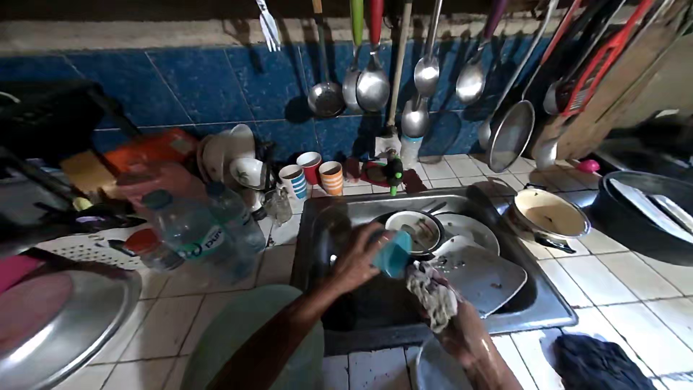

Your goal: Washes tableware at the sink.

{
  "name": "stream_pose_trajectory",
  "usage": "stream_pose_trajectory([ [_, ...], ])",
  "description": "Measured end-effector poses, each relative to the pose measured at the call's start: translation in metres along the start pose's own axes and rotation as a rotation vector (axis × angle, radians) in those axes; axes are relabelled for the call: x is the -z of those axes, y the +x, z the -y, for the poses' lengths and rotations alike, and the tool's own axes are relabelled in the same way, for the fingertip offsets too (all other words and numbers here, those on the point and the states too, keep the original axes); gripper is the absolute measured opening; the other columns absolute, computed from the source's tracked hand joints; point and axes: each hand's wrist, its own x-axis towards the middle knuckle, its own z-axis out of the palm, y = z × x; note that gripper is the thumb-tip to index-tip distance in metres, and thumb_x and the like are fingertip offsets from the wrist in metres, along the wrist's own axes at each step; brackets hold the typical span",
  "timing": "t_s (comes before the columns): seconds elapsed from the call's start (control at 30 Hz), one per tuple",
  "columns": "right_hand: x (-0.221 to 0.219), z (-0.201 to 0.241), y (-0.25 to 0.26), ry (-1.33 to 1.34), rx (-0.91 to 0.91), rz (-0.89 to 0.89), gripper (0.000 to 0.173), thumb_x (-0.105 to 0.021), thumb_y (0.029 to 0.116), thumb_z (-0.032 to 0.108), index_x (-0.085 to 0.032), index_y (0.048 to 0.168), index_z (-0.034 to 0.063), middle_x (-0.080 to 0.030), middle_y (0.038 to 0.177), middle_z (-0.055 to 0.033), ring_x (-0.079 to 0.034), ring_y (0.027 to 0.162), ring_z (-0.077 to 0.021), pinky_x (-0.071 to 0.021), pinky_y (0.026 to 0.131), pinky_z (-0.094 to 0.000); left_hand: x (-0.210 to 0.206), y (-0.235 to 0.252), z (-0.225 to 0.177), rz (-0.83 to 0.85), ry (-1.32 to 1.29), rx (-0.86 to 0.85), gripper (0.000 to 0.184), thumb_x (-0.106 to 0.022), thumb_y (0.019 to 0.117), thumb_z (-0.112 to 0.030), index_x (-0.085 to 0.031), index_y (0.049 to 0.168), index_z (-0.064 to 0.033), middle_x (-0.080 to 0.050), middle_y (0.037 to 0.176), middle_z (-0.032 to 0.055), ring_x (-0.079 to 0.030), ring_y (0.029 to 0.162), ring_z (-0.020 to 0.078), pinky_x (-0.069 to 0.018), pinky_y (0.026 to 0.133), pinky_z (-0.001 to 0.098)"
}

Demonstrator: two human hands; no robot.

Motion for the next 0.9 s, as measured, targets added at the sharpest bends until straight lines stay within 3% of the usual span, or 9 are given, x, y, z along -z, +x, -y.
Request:
stream_pose_trajectory([
  [0.07, 0.022, 0.003, 0.0, 0.002, 0.052, -0.043, 0.036, -0.029, 0.1107, 0.018, -0.063, 0.11, 0.0069, -0.072, 0.087, -0.0037, -0.069, 0.071, -0.0079, -0.0584, 0.061, -0.0225, 0.028, 0.018, 0.038, -0.125, -0.066, 0.383, 0.09, -0.091, 0.0685, -0.024, -0.051, 0.144, 0.0041, -0.044, 0.146, 0.0349, -0.047, 0.135, 0.0465, -0.0431, 0.111, 0.054],
  [0.13, 0.045, 0.002, -0.004, 0.04, 0.075, -0.112, 0.039, -0.027, 0.1099, 0.017, -0.064, 0.11, 0.0073, -0.074, 0.089, -0.0045, -0.071, 0.075, -0.0095, -0.0606, 0.065, -0.0248, 0.052, 0.033, 0.087, -0.32, -0.213, 0.553, 0.104, -0.092, 0.0702, -0.023, -0.034, 0.153, 0.0016, -0.046, 0.148, 0.0289, -0.05, 0.134, 0.0372, -0.0451, 0.111, 0.0506],
  [0.23, 0.076, 0.001, -0.012, 0.06, 0.06, -0.16, 0.045, -0.019, 0.1117, 0.022, -0.062, 0.11, 0.0102, -0.074, 0.089, -0.0033, -0.072, 0.075, -0.0097, -0.0611, 0.065, -0.0261, 0.082, 0.054, 0.14, -0.559, -0.322, 0.603, 0.115, -0.09, 0.0753, -0.021, -0.016, 0.162, -0.0146, -0.044, 0.153, 0.0198, -0.054, 0.132, 0.0287, -0.0486, 0.108, 0.0489],
  [0.37, 0.093, 0.006, -0.025, 0.061, 0.092, -0.142, 0.048, -0.018, 0.1108, 0.021, -0.065, 0.106, 0.0145, -0.076, 0.092, -0.0012, -0.073, 0.08, -0.0074, -0.0618, 0.072, -0.0246, 0.104, 0.087, 0.178, -0.796, -0.257, 0.511, 0.108, -0.088, 0.0758, -0.017, -0.019, 0.156, 0.0024, -0.045, 0.148, 0.024, -0.052, 0.133, 0.0228, -0.0453, 0.111, 0.0355],
  [0.5, 0.101, 0.01, -0.029, -0.025, 0.108, -0.178, 0.041, -0.023, 0.1108, 0.021, -0.062, 0.109, 0.0124, -0.075, 0.092, -0.0018, -0.071, 0.076, -0.0078, -0.0603, 0.068, -0.0238, 0.103, 0.102, 0.215, -0.798, -0.173, 0.497, 0.108, -0.089, 0.0759, -0.018, -0.02, 0.155, 0.0045, -0.043, 0.151, 0.0256, -0.049, 0.137, 0.0248, -0.0411, 0.115, 0.0353],
  [0.67, 0.106, 0.011, -0.036, -0.113, 0.137, -0.194, 0.036, -0.026, 0.1097, 0.02, -0.061, 0.116, 0.0124, -0.075, 0.104, -0.0022, -0.072, 0.086, -0.0107, -0.06, 0.072, -0.0273, 0.088, 0.097, 0.244, -0.726, -0.097, 0.543, 0.109, -0.09, 0.0737, -0.016, -0.021, 0.156, 0.0023, -0.044, 0.149, 0.0265, -0.05, 0.136, 0.0286, -0.0411, 0.115, 0.0406],
  [0.83, 0.106, 0.008, -0.039, -0.071, 0.139, -0.22, 0.039, -0.025, 0.1096, 0.019, -0.063, 0.112, 0.0111, -0.075, 0.098, -0.0034, -0.072, 0.08, -0.0107, -0.0605, 0.069, -0.0263, 0.083, 0.089, 0.254, -0.695, -0.065, 0.482, 0.112, -0.09, 0.072, -0.014, -0.019, 0.157, 0.0034, -0.04, 0.153, 0.0277, -0.045, 0.141, 0.0292, -0.0371, 0.118, 0.0394],
  [0.9, 0.104, 0.009, -0.04, -0.002, 0.108, -0.224, 0.049, -0.018, 0.1111, 0.029, -0.065, 0.108, 0.0131, -0.075, 0.093, -0.0026, -0.071, 0.074, -0.0083, -0.06, 0.065, -0.0232, 0.089, 0.088, 0.244, -0.667, -0.11, 0.489, 0.117, -0.09, 0.0721, -0.012, -0.014, 0.159, 0.0029, -0.037, 0.155, 0.0277, -0.045, 0.141, 0.0284, -0.0377, 0.118, 0.0381],
])
